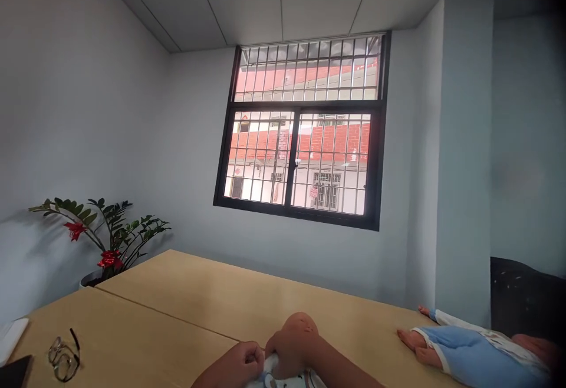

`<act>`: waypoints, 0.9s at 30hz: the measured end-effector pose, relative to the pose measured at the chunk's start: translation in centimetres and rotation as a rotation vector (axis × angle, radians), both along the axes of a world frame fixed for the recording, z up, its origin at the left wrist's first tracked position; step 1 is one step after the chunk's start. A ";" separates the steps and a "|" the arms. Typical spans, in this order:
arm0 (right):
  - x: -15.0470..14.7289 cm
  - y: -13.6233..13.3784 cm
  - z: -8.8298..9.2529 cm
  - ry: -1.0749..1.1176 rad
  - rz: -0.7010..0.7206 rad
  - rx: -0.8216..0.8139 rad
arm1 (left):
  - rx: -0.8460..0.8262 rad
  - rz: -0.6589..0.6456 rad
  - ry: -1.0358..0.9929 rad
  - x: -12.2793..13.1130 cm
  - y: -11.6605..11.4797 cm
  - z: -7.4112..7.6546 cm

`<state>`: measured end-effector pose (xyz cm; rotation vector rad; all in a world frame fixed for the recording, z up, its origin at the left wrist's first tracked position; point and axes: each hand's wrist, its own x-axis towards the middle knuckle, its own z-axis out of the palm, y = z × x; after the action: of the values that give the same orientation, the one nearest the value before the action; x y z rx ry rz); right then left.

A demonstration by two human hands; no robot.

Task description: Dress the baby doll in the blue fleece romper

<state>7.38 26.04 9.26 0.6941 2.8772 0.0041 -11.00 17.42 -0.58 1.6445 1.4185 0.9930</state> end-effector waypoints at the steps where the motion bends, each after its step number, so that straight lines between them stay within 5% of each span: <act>1: 0.3 0.0 0.2 0.019 -0.024 0.030 | -0.005 0.002 -0.003 0.0 -0.1 0.1; 9: 4.7 0.5 3.0 0.153 -0.230 -0.060 | -0.094 -0.011 0.074 0.3 -0.8 1.1; 16: 7.4 0.9 2.8 0.293 -0.345 -0.059 | -0.146 -0.063 0.182 1.4 -1.8 1.8; 22: 6.4 -0.1 2.0 0.272 -0.198 -0.105 | -0.135 -0.014 0.225 1.8 -1.9 0.7; 27: 2.5 0.2 0.0 -0.024 0.096 -0.145 | -0.140 -0.066 0.181 1.9 -1.4 -0.2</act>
<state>9.85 26.22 9.24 0.5256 2.8496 -0.1798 -9.07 15.97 -0.74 1.6991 1.5051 0.7053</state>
